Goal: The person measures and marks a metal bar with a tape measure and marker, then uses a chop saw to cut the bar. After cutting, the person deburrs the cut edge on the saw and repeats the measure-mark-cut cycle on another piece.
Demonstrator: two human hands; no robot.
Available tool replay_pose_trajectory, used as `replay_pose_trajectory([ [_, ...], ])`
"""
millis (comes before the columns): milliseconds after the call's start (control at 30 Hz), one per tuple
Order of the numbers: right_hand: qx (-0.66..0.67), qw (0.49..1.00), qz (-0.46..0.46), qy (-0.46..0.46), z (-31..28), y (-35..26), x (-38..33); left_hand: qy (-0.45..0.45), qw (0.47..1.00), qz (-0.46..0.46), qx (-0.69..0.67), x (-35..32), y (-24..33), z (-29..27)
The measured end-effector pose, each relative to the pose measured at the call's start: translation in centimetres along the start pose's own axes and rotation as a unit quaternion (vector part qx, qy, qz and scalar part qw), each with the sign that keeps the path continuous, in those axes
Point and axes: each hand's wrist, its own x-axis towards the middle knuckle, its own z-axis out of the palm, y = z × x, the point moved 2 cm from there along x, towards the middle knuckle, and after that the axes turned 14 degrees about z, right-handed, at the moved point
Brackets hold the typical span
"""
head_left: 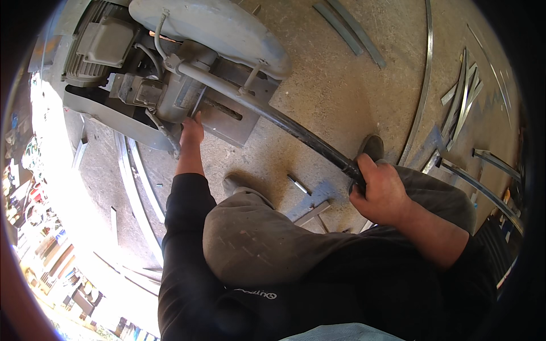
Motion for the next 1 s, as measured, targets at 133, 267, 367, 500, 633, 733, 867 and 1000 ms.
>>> replay_pose_trajectory([
  [133, -0.006, 1.000, -0.003, 0.008, 0.1, 0.1, 0.1, -0.004, 1.000, 0.002, -0.004, -0.1, 0.2, -0.2],
  [267, -0.006, 1.000, 0.006, 0.011, -0.3, -0.4, -0.1, 0.020, 1.000, 0.012, 0.016, -0.1, 0.2, 0.0],
  [367, -0.001, 1.000, 0.013, 0.010, -1.2, -1.1, -0.8, -0.010, 0.999, 0.007, 0.049, 0.0, 0.1, -0.1],
  [500, 0.016, 0.999, -0.009, 0.036, -2.6, -2.2, -2.1, -0.002, 0.998, -0.027, 0.061, -0.4, 0.6, -0.7],
  [633, 0.016, 0.999, -0.009, 0.040, -2.8, -2.7, -2.2, -0.009, 0.998, -0.044, 0.055, -0.7, 1.0, -1.1],
  [733, 0.015, 0.999, -0.004, 0.034, -2.5, -2.6, -1.9, 0.001, 0.999, -0.036, 0.023, -0.6, 0.7, -1.0],
  [867, 0.015, 1.000, 0.003, 0.019, -1.7, -1.9, -1.2, 0.036, 0.999, 0.014, 0.003, -0.3, 0.2, -0.4],
  [1000, -0.003, 1.000, 0.001, 0.027, -1.0, -1.3, -0.8, 0.035, 0.999, 0.040, 0.007, -0.1, 0.0, 0.1],
])
